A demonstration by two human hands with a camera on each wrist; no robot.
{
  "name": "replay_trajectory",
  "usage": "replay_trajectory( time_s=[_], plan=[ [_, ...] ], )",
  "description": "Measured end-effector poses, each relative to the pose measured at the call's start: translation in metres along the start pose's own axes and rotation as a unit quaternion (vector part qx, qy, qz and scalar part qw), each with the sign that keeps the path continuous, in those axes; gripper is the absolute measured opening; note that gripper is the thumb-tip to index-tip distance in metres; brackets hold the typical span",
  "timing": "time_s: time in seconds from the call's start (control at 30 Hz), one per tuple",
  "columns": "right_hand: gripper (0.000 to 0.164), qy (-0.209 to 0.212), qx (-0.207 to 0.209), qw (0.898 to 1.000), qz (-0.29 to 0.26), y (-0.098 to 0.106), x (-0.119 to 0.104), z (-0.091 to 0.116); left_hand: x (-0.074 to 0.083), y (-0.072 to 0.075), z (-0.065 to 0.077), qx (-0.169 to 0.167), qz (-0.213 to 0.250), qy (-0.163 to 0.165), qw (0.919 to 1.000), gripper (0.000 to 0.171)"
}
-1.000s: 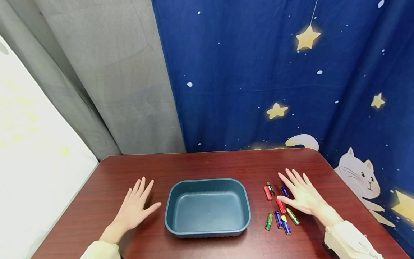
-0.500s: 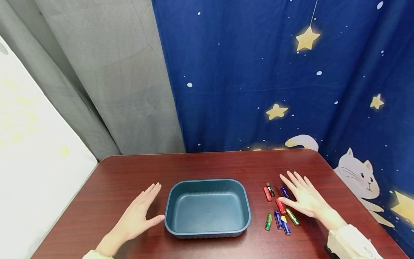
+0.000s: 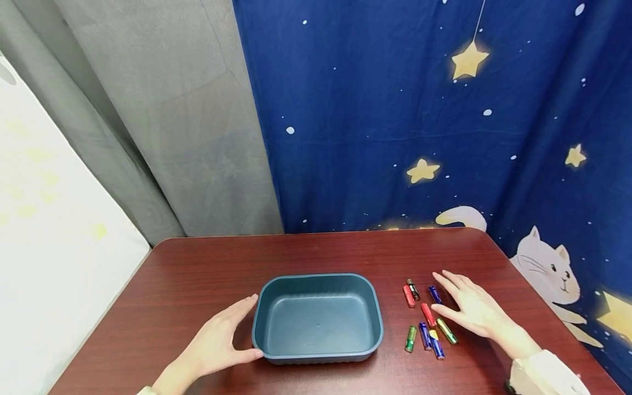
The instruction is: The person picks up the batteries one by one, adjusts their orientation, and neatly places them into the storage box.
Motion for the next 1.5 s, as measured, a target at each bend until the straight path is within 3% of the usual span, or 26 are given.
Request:
replay_trajectory(
  time_s=[0.13,0.37,0.5,0.67,0.77,0.9,1.07,1.23,1.5],
  plan=[
    [0.064,-0.003,-0.015,1.0,-0.025,0.004,0.0,0.004,0.0,-0.003,0.001,-0.015,0.006,0.013,0.9998,0.092],
    [0.06,-0.057,-0.064,0.995,-0.056,0.009,0.004,0.012,-0.003,-0.007,0.002,-0.031,0.006,0.035,0.9989,0.1],
    [0.057,-0.073,-0.066,0.993,-0.069,0.008,0.006,0.016,-0.004,-0.009,0.002,-0.04,0.01,0.044,0.9982,0.101],
    [0.048,-0.036,-0.026,0.995,-0.085,0.009,0.005,0.019,-0.004,-0.012,0.001,-0.048,0.017,0.046,0.9977,0.097],
    [0.044,-0.003,-0.02,0.991,-0.133,0.009,0.002,0.021,-0.004,-0.013,0.002,-0.051,0.016,0.046,0.9975,0.097],
    [0.044,0.018,-0.049,0.975,-0.216,0.005,0.002,0.026,-0.006,-0.014,0.002,-0.049,0.012,0.045,0.9977,0.097],
    [0.048,0.018,-0.104,0.956,-0.272,-0.002,0.003,0.032,-0.007,-0.014,0.002,-0.049,0.011,0.047,0.9976,0.096],
    [0.056,0.024,-0.143,0.948,-0.283,-0.007,0.001,0.033,-0.009,-0.016,0.005,-0.055,0.011,0.061,0.9966,0.096],
    [0.056,0.056,-0.133,0.955,-0.26,-0.013,-0.002,0.033,-0.01,-0.018,0.006,-0.059,0.017,0.073,0.9954,0.094]
  ],
)
Point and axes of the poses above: each hand's wrist, its own z-axis away from the middle knuckle, its own y-axis out of the back of the hand, x = y × z, the point moved 7 cm from there along -z, towards the middle knuckle, and after that the axes turned 12 degrees about x, right-handed, at the moved point
